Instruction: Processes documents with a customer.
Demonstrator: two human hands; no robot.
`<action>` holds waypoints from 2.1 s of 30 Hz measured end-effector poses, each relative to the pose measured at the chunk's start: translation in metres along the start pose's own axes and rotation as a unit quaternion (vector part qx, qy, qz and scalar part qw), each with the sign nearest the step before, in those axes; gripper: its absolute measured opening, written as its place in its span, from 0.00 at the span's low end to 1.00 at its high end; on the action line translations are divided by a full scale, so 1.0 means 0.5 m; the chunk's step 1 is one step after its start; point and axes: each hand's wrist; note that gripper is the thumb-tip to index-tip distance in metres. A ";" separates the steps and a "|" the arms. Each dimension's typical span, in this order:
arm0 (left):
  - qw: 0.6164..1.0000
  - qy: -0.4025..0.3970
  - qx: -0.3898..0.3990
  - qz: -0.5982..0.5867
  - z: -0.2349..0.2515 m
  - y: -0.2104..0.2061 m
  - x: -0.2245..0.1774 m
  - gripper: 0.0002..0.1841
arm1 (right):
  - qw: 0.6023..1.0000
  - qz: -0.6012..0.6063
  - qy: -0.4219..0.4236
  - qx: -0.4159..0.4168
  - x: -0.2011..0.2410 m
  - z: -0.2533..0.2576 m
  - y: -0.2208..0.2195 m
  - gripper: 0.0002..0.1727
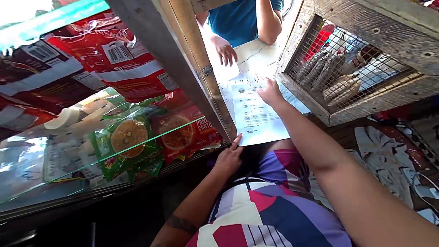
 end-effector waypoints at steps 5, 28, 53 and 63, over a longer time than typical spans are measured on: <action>1.000 -0.003 0.001 -0.016 0.000 0.000 0.001 0.25 | 1.000 -0.004 0.028 -0.002 -0.079 -0.178 0.106 0.32; 0.961 -0.157 -0.175 -0.148 -0.064 0.001 0.065 0.24 | 0.881 0.391 -0.235 0.123 -0.155 -0.300 0.259 0.33; 0.915 -0.115 -0.269 -0.277 -0.188 0.146 0.049 0.16 | 0.799 0.590 -0.016 0.115 -0.053 -0.437 0.420 0.37; 0.914 -0.139 -0.270 -0.271 -0.181 0.152 0.042 0.15 | 0.799 0.594 0.013 0.094 -0.054 -0.455 0.448 0.37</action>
Point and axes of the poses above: each hand's wrist, its own z-axis towards the middle knuckle, its own y-axis out of the back of the hand, x = y × z, and after that the axes turned 13 degrees about -x, right-handed
